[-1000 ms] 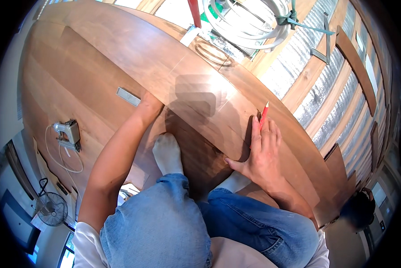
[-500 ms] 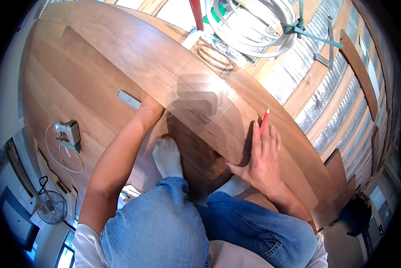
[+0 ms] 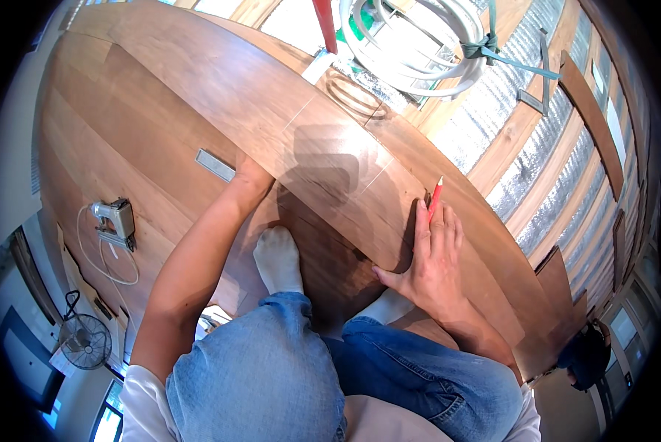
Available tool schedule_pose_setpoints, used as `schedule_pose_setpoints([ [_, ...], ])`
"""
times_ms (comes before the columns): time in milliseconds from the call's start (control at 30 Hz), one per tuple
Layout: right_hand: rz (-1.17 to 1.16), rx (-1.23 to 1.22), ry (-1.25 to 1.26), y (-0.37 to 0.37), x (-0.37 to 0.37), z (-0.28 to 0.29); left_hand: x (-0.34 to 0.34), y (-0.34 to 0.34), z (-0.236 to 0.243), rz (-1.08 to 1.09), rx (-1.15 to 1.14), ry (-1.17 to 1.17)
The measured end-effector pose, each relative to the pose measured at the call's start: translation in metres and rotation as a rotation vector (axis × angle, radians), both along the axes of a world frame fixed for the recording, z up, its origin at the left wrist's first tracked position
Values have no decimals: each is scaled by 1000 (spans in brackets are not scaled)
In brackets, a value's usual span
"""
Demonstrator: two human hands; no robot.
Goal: The person marks a floorboard with a pencil and a ruler while sitting on the floor, then carries the board outside to a cutting station and checks it against a table saw.
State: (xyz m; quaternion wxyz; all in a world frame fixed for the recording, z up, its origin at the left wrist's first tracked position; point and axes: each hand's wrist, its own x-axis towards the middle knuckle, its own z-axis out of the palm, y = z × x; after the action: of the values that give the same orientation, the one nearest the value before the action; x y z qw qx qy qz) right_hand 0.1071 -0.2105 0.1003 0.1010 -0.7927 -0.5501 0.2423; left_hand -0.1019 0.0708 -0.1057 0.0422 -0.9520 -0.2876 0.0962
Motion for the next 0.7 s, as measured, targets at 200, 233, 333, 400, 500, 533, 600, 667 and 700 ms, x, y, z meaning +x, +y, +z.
schedule_pose_setpoints([
  [200,-9,-8,-1,0,0,0,8,0,24,61,-119,33],
  [233,-17,-17,2,-1,0,0,10,0,28,59,-131,-9],
  [333,-27,-26,4,-2,0,-1,15,1,37,88,-195,17],
  [400,-26,-21,8,0,-2,-2,10,1,37,83,-193,-38],
  [500,-14,-17,-2,1,-3,-2,9,2,38,85,-238,-203],
  [533,-11,-11,-1,1,-2,-2,10,2,38,90,-281,-300],
  [600,-4,-4,-2,0,0,-1,13,2,34,115,-303,-311],
  [667,-19,-2,4,0,0,-2,11,3,26,166,-346,-318],
  [700,-16,1,5,1,0,-1,10,3,23,190,-368,-322],
])
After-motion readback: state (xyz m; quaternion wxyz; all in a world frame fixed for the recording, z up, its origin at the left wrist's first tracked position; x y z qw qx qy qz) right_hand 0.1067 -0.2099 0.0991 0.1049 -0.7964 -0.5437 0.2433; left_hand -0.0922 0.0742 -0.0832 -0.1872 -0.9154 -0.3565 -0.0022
